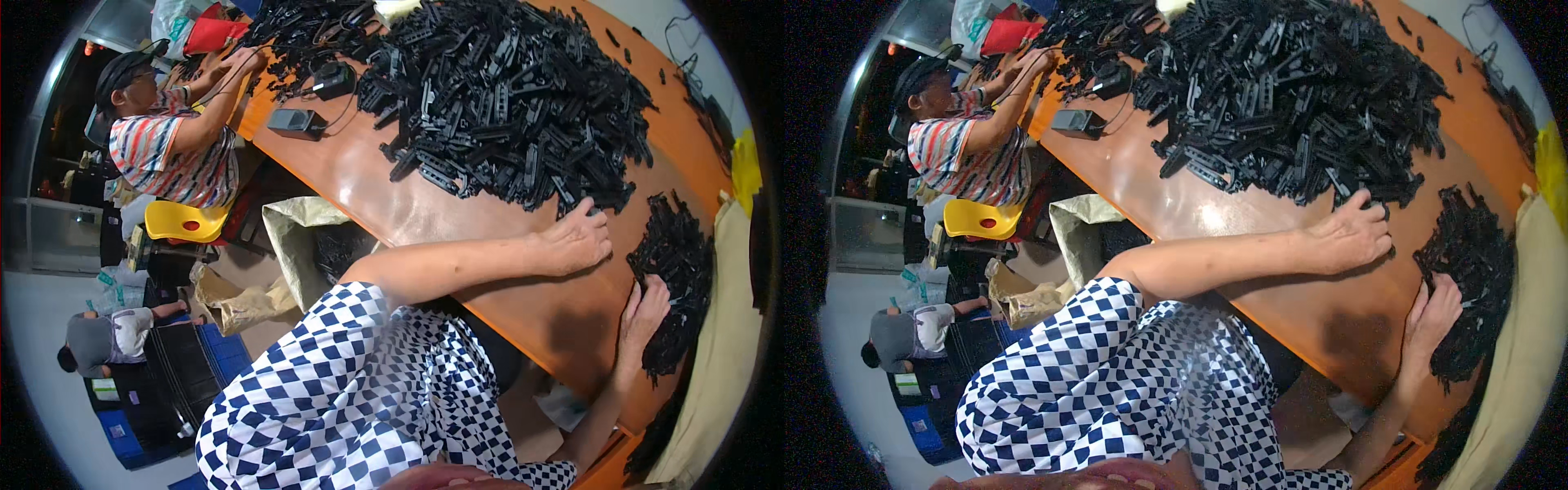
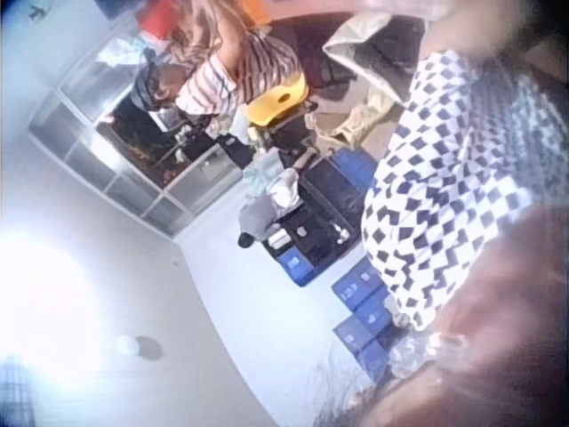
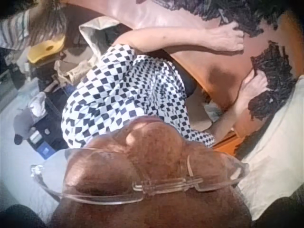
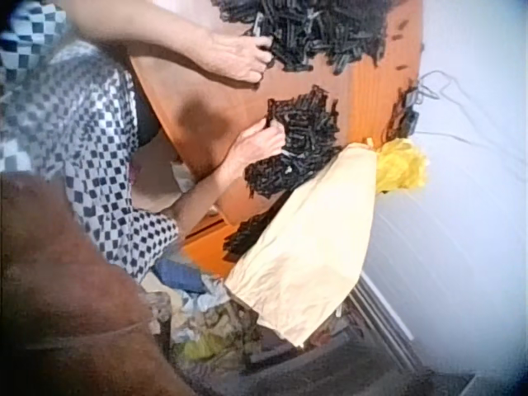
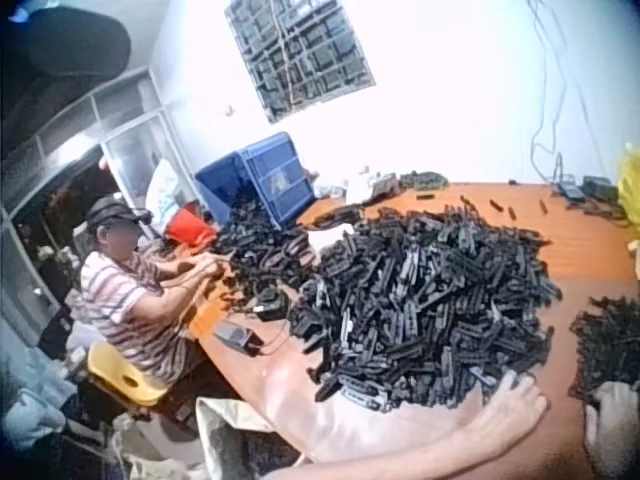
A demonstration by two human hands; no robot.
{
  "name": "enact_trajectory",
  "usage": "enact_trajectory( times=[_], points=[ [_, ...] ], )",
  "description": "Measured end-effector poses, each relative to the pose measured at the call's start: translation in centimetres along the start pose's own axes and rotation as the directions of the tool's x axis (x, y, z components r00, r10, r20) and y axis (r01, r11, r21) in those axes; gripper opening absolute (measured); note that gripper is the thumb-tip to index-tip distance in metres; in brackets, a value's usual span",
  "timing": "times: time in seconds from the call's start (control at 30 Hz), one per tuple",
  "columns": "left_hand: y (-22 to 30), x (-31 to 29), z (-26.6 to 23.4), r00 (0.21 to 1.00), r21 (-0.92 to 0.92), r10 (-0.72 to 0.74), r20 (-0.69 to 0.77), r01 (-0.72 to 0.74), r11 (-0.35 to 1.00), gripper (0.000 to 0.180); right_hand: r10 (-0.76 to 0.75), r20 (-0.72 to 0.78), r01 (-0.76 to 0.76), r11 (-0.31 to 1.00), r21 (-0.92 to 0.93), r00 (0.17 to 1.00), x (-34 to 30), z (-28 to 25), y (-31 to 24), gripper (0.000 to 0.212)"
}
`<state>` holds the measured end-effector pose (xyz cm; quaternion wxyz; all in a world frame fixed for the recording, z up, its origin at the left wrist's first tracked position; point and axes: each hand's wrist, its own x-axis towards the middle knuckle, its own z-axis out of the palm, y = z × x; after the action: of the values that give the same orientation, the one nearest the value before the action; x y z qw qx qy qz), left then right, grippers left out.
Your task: The person repeatedly picks up plastic parts from piles on the workbench, snaps the pieces together by hand to assemble components, and places parts into a sack.
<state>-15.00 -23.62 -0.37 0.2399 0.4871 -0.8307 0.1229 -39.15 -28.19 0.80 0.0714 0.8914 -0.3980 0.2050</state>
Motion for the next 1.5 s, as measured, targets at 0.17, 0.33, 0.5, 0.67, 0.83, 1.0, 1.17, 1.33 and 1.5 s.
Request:
enact_trajectory(
  times=[0.17,0.33,0.5,0.67,0.83,1.0,1.17,1.33,1.5],
  points=[
    [-0.3,-0.3,-2.8,0.967,-0.406,-0.238,-0.088,0.184,0.895,0.021,0.115,0.035,-0.117,0.992,0.053,0.993,0.4,1.6,-0.1,0.021],
    [1.2,-4.2,-4.7,0.866,-0.792,-0.498,0.049,0.338,0.509,0.022,0.115,0.087,-0.113,0.993,-0.031,0.989,-0.2,1.1,-1.2,0.024],
    [0.7,-9.2,-4.4,0.719,-0.921,-0.628,0.299,0.390,0.008,0.035,0.038,0.119,-0.038,0.999,-0.004,0.992,1.1,0.6,-0.3,0.024],
    [0.5,-12.7,-3.3,0.691,-0.936,-0.642,0.332,0.326,-0.133,0.039,0.049,0.172,-0.052,0.999,0.014,0.984,1.1,1.3,1.6,0.020],
    [0.9,-13.6,-4.3,0.790,-0.942,-0.556,0.257,0.333,0.038,0.040,-0.067,0.084,0.076,0.991,-0.107,0.994,2.4,1.7,0.9,0.015],
    [0.8,-13.7,-4.4,0.831,-0.924,-0.526,0.181,0.327,0.199,0.040,-0.075,0.097,0.099,0.955,-0.280,0.992,2.8,2.9,1.9,0.016],
    [0.6,-13.8,-4.0,0.839,-0.909,-0.530,0.118,0.306,0.282,0.039,-0.048,-0.034,0.042,0.985,-0.167,0.998,3.5,2.8,2.6,0.018],
    [0.9,-14.0,-3.4,0.820,-0.918,-0.570,0.054,0.265,0.294,0.038,0.476,0.373,-0.513,0.207,0.833,0.797,3.6,1.1,-4.5,0.019],
    [1.5,-13.7,-4.5,0.834,-0.909,-0.550,0.047,0.265,0.323,0.038,0.315,0.389,-0.433,0.083,0.898,0.866,0.1,2.3,-12.6,0.019]
  ],
)
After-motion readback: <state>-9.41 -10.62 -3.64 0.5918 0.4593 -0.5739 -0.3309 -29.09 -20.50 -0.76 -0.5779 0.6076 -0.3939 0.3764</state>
